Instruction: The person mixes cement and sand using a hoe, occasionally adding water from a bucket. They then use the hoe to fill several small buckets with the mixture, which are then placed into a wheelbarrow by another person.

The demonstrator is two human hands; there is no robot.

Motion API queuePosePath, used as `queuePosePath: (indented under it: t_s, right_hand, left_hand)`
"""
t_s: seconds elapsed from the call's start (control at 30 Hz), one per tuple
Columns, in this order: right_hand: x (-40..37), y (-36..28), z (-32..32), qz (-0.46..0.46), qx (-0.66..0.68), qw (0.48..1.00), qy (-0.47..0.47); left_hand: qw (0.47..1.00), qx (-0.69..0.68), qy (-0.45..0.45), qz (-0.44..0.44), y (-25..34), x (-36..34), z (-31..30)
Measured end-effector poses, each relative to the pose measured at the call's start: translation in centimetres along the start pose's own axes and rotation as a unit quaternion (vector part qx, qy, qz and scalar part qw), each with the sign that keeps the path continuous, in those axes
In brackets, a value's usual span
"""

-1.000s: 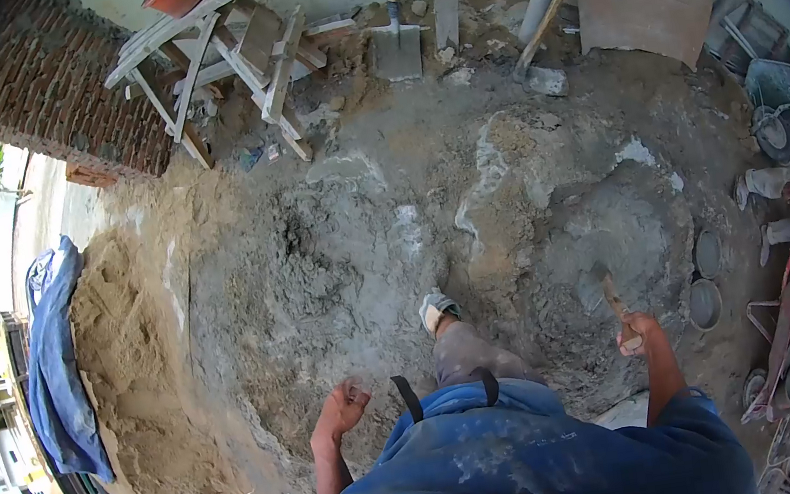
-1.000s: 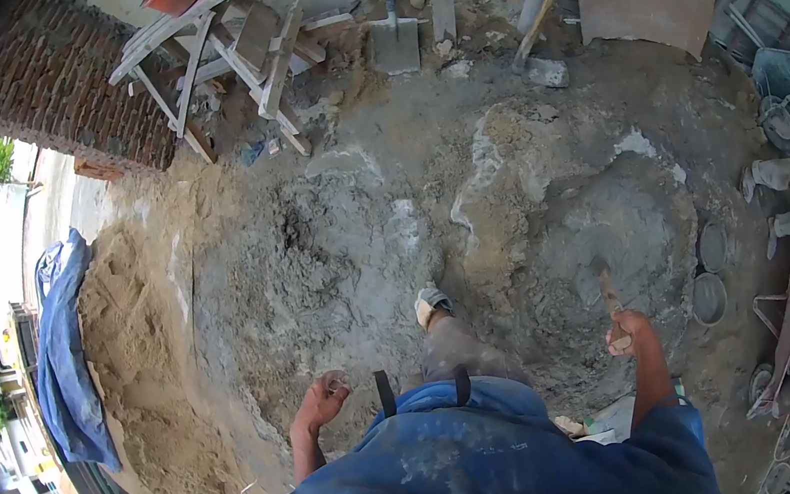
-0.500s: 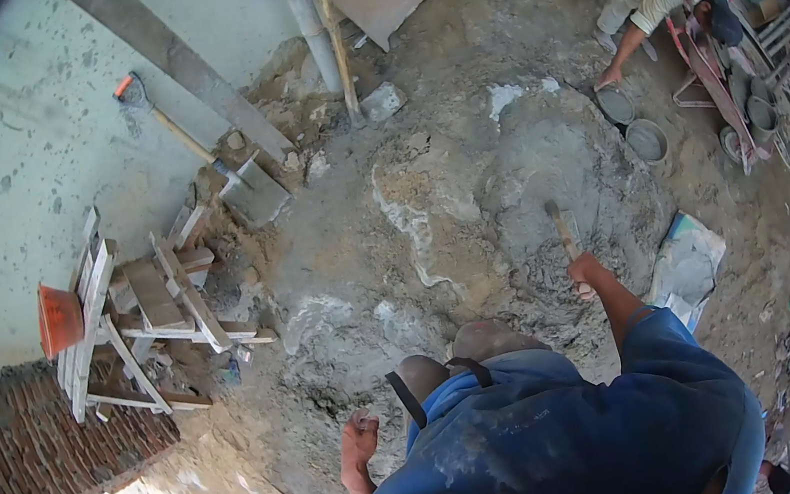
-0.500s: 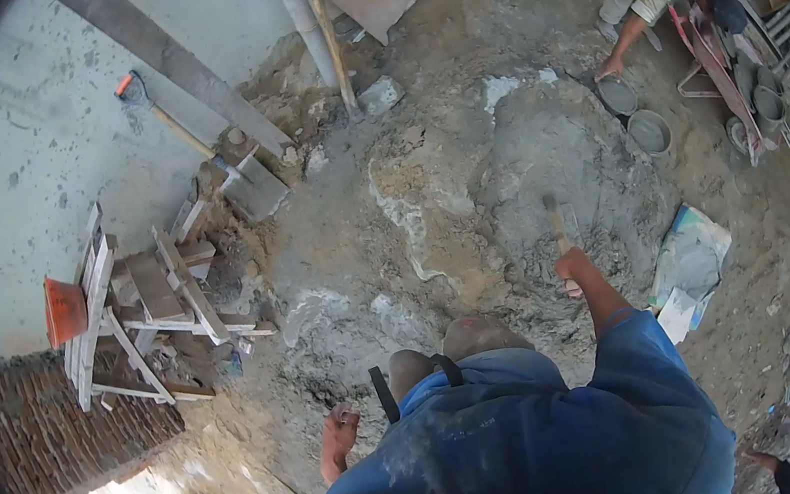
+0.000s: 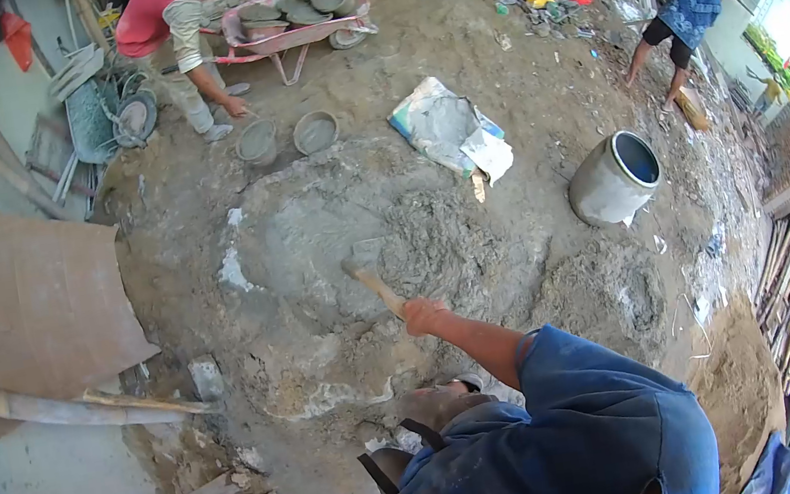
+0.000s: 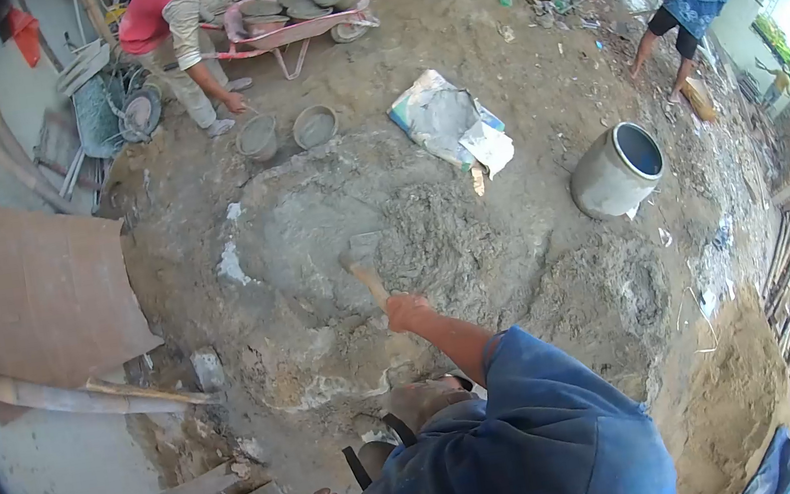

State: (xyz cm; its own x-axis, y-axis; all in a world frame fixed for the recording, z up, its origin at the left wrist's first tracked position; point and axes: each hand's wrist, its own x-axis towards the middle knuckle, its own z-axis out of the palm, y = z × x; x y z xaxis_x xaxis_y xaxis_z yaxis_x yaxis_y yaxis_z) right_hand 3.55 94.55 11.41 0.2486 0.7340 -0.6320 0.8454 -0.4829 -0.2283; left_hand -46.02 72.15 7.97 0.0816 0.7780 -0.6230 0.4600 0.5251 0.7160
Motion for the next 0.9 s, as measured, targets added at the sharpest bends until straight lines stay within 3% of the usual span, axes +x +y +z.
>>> queuePosePath:
  t_s: [0.03,0.1,0.17,0.23,0.33,0.4,0.5,0.53,0.63,0.67,0.73,0.83,0.9]
  right_hand:
    - [-1.2,-0.5,0.4,0.002,0.021,0.999,0.025]
    - [-2.6,-0.6,1.4,0.011,0.075,0.996,0.037]
    - [0.2,1.2,5.2,0.032,0.157,0.986,0.054]
    - [-0.4,1.9,7.7,0.061,0.226,0.967,0.098]
    - [-5.0,3.1,8.9,0.026,0.317,0.934,0.16]
    - [-7.0,5.2,11.1,-0.016,0.345,0.93,0.125]
    - [-12.2,9.8,15.0,0.06,0.296,0.95,0.083]
    - [-10.8,13.2,19.8,0.106,0.261,0.958,0.058]
    - [-19.1,18.3,24.4,0.229,0.308,0.921,0.068]
    - [-18.9,21.6,30.1,0.242,0.202,0.944,0.097]
    - [-24.4,22.4,31.7,0.39,0.341,0.855,0.029]
    - [-27.5,23.1,34.2,0.391,0.35,0.851,-0.033]
    - [-29.4,21.9,33.2,0.465,0.423,0.772,-0.088]
  left_hand:
    - [0.994,-0.038,-0.068,0.076,0.1,2.1,-2.0]
    - [0.982,0.021,-0.142,0.12,1.7,7.8,-5.6]
    - [0.977,0.192,-0.089,0.018,3.9,12.6,-7.2]
    - [0.971,0.197,-0.119,0.066,6.4,15.1,-8.0]
    - [0.95,0.273,-0.122,0.088,11.6,16.0,-5.1]
    - [0.956,0.201,-0.196,0.087,13.5,16.3,-2.4]
    - [0.94,0.242,-0.235,0.053,16.0,16.3,2.0]
    - [0.936,0.249,-0.242,0.059,16.3,16.6,3.2]
    - [0.902,0.287,-0.307,0.103,16.1,17.6,6.4]
    - [0.888,0.299,-0.327,0.124,16.0,18.0,7.0]
    - [0.873,0.314,-0.343,0.146,16.4,17.8,7.2]
    - [0.889,0.285,-0.335,0.127,17.5,16.9,7.3]
    - [0.894,0.298,-0.319,0.096,16.5,17.3,6.7]
